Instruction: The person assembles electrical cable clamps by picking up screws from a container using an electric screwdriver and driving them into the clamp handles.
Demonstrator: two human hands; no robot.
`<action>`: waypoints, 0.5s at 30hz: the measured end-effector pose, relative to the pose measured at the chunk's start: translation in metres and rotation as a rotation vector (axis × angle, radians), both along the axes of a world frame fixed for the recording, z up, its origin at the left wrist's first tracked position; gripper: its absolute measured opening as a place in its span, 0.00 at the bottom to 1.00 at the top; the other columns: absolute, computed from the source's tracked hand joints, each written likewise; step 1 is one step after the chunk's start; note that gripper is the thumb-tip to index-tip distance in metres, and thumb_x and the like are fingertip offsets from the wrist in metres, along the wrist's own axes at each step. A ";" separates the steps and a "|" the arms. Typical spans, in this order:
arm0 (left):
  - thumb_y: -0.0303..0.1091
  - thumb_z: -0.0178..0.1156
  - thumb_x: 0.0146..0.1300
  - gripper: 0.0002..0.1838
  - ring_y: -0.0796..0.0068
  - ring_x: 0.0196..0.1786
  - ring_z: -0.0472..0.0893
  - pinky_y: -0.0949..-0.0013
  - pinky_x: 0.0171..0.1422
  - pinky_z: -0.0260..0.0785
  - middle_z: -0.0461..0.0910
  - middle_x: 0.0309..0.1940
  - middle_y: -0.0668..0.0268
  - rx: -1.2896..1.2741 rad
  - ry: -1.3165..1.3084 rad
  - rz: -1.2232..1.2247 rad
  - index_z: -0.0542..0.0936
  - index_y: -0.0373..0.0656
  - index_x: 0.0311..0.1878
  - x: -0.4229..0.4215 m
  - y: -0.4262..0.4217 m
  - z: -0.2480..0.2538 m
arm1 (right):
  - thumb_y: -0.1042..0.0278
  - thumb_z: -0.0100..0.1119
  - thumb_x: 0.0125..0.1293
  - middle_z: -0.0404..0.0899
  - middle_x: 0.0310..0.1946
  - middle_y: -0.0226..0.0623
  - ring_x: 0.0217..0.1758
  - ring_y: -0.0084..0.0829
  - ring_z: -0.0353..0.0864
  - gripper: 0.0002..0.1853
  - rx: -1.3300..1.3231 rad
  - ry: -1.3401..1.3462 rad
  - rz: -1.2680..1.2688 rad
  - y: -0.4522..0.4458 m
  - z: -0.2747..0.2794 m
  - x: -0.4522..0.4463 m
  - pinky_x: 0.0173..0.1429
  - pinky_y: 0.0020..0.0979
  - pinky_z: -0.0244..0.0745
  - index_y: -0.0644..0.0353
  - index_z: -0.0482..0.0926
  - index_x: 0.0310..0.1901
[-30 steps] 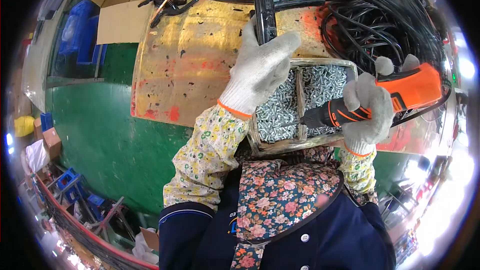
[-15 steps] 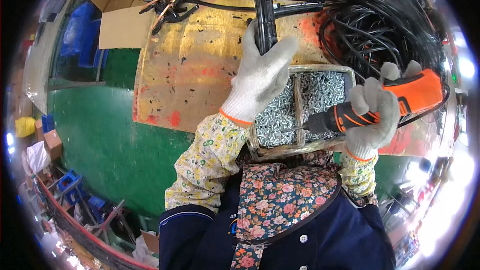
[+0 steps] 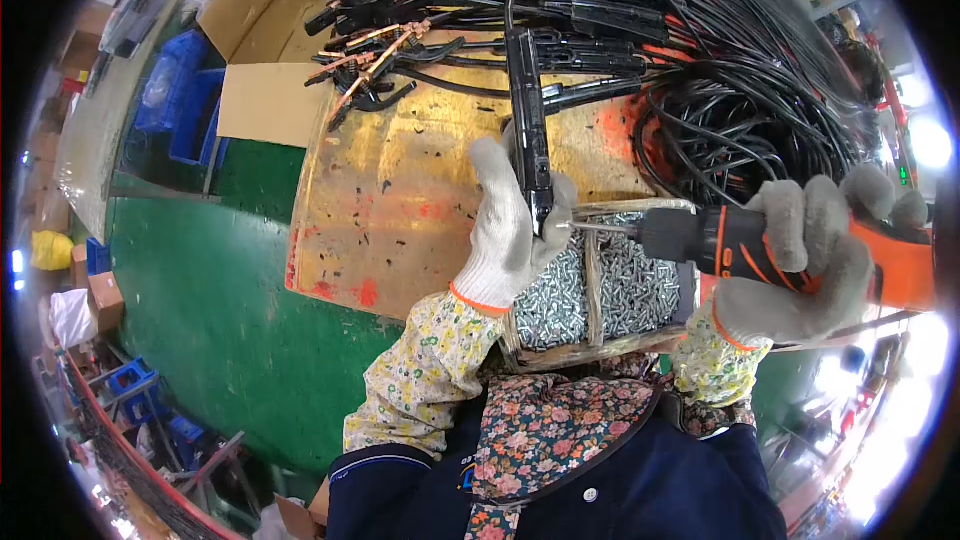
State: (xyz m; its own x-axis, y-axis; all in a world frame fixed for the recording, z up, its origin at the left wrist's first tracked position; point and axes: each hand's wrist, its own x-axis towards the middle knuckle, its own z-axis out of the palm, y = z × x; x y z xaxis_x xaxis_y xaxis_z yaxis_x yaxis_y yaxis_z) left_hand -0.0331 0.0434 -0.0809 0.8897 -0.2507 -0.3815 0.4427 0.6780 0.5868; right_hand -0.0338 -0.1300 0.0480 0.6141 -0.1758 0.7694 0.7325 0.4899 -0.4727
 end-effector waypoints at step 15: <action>0.89 0.33 0.55 0.48 0.80 0.11 0.65 0.77 0.13 0.54 0.66 0.12 0.71 0.064 0.044 0.019 0.73 0.46 0.35 0.001 -0.006 0.007 | 0.80 0.55 0.69 0.73 0.53 0.37 0.29 0.17 0.66 0.33 -0.033 0.194 0.024 0.017 -0.017 0.004 0.29 0.22 0.70 0.49 0.62 0.74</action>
